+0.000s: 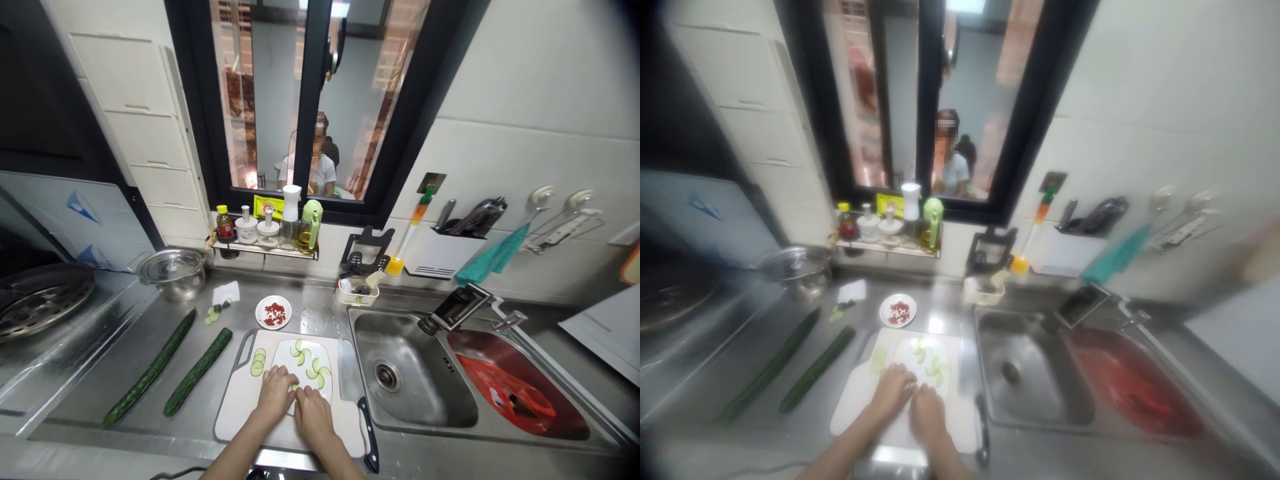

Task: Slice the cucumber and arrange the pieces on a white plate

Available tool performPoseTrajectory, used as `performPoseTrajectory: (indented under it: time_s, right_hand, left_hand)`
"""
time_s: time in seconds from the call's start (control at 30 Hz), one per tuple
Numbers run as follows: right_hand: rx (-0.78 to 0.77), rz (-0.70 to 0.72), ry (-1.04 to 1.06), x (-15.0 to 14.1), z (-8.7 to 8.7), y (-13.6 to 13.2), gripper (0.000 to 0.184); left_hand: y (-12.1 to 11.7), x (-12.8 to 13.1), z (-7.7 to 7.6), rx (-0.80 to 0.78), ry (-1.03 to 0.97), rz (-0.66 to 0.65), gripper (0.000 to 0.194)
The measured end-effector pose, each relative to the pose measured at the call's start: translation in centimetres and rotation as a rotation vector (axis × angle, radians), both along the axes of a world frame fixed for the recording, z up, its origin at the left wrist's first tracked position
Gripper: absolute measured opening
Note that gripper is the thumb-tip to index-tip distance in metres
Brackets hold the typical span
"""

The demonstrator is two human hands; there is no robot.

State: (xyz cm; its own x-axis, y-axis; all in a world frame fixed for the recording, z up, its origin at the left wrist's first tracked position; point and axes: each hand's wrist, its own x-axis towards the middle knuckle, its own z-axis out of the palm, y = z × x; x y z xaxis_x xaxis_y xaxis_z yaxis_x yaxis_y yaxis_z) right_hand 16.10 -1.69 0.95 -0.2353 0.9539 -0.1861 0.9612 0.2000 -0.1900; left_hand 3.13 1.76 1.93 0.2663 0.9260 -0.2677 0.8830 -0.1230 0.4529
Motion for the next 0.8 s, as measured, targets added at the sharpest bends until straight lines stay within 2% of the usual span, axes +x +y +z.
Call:
performPoseTrajectory:
  time_s: [0.2,0.4,0.53,0.67,0.8]
  right_hand:
    - [-0.001,-0.008,0.021,0.0,-0.1,-0.1,0.034]
    - [-0.027,-0.016,0.121,0.4,-0.6,0.4,0.039]
    - [-0.017,-0.033,0.178,0.6,-0.5,0.3,0.039]
    - [0.002,-0.096,0.269,1.2,0.0,-0.3,0.038]
    - [0.004,-0.15,0.365,2.2,0.9,-0.7,0.038]
  left_hand:
    - [-0.1,0.1,-0.1,0.037,-0.002,0.018,0.026]
    - [-0.2,0.0,0.2,0.035,-0.001,0.014,0.026]
    - [-0.5,0.2,-0.2,0.034,-0.055,0.044,0.027]
    - [-0.7,-0.5,-1.2,0.09,-0.18,0.164,0.028]
    - [-0.6,-3.1,-2.0,0.13,-0.106,0.4,0.029]
